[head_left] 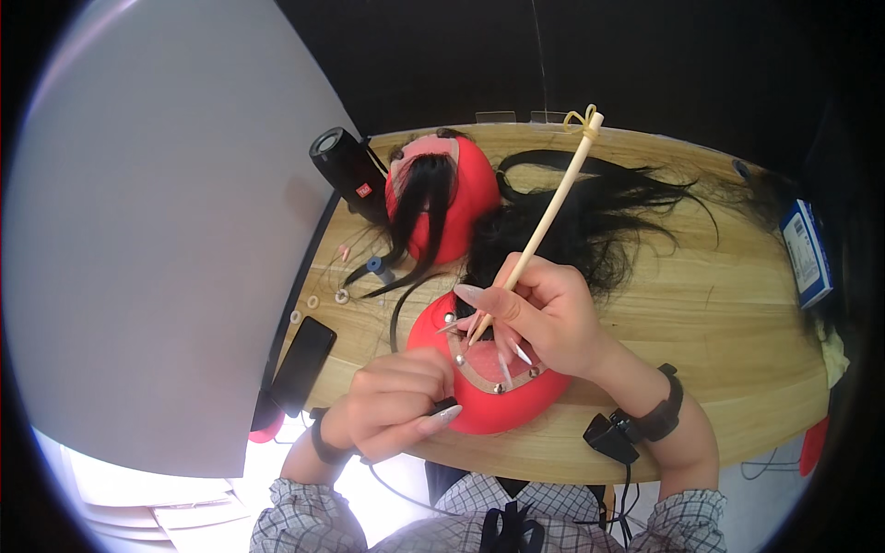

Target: The recorder is ventilating hair into a wig cap mounted on a mannequin head using a needle and a guide stick.

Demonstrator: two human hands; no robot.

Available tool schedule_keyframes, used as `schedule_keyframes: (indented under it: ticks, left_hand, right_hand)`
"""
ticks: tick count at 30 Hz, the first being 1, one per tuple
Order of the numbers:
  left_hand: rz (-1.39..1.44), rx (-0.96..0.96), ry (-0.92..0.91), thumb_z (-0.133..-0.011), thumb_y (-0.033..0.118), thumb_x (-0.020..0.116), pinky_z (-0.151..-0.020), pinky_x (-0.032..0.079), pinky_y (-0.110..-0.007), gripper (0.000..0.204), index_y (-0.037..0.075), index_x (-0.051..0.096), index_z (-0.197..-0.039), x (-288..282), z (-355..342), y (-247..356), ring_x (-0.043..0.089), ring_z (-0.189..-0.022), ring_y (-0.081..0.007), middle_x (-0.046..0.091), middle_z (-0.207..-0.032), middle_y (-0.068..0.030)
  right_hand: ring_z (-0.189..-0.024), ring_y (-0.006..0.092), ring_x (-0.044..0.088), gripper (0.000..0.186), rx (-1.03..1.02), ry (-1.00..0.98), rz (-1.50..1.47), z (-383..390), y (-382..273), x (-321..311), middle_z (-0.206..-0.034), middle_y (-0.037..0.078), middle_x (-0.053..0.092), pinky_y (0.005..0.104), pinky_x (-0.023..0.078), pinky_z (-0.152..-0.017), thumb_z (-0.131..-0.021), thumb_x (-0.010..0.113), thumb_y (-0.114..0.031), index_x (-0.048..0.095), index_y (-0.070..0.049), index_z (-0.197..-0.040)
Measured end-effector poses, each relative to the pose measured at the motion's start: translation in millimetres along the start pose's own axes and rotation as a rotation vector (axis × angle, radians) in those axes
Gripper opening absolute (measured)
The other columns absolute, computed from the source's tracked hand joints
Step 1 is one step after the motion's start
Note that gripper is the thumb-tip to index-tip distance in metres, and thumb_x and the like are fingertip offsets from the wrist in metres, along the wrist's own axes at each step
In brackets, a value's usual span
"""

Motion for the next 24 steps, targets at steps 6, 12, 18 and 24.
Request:
schedule_keyframes:
  ticks: [6, 12, 18, 24]
  left_hand:
    - [-0.016, -0.024, 0.010, -0.073, -0.003, 0.052, -0.058, 0.046, -0.036, 0.025, 0.000, 0.041, -0.050, -0.6, -1.2, 0.1, 0.048, -0.046, -0.0221, 0.043, -0.050, -0.0090]
    - [0.017, -0.040, -0.071, -0.074, -0.011, 0.055, -0.062, 0.046, -0.042, 0.022, -0.005, 0.044, -0.056, -2.4, -0.9, 1.8, 0.047, -0.051, -0.0298, 0.042, -0.055, -0.0138]
    - [0.038, -0.041, -0.019, -0.076, -0.008, 0.053, -0.064, 0.048, -0.043, 0.022, -0.005, 0.044, -0.056, -2.9, 0.6, -3.2, 0.047, -0.049, -0.0286, 0.042, -0.054, -0.0131]
    - [0.008, -0.058, 0.072, -0.078, -0.003, 0.051, -0.072, 0.046, -0.048, 0.022, -0.005, 0.045, -0.057, -11.2, 0.9, 0.0, 0.052, -0.055, -0.0269, 0.045, -0.055, -0.0118]
  right_hand:
    - [-0.043, 0.0075, 0.055, 0.019, 0.071, 0.052, -0.028, -0.9, -1.8, -0.7, -0.060, 0.004, 0.057, 0.0273, 0.057, -0.059, -0.093, 0.057, -0.011, 0.050, -0.001, -0.079]
    - [-0.040, 0.0077, 0.053, 0.027, -0.054, 0.058, -0.027, -2.9, 1.3, -1.1, -0.055, 0.004, 0.053, 0.0350, 0.060, -0.066, -0.093, 0.057, -0.011, 0.042, -0.005, -0.071]
    - [-0.049, 0.0035, 0.054, 0.024, -0.067, 0.136, -0.197, -3.9, -3.0, -1.9, -0.055, -0.001, 0.050, 0.0253, 0.055, -0.055, -0.091, 0.061, -0.012, 0.051, -0.002, -0.071]
    - [-0.041, 0.0053, 0.049, 0.024, -0.020, 0.117, -0.250, -5.0, -2.7, 0.1, -0.057, 0.002, 0.048, 0.0233, 0.053, -0.053, -0.094, 0.056, -0.017, 0.053, -0.004, -0.075]
Point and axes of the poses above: each hand's wrist, its own z-axis away from the middle knuckle, its own x-axis out of the palm, y = z × x, the point moved 5 cm from there along -z, towards the middle knuckle
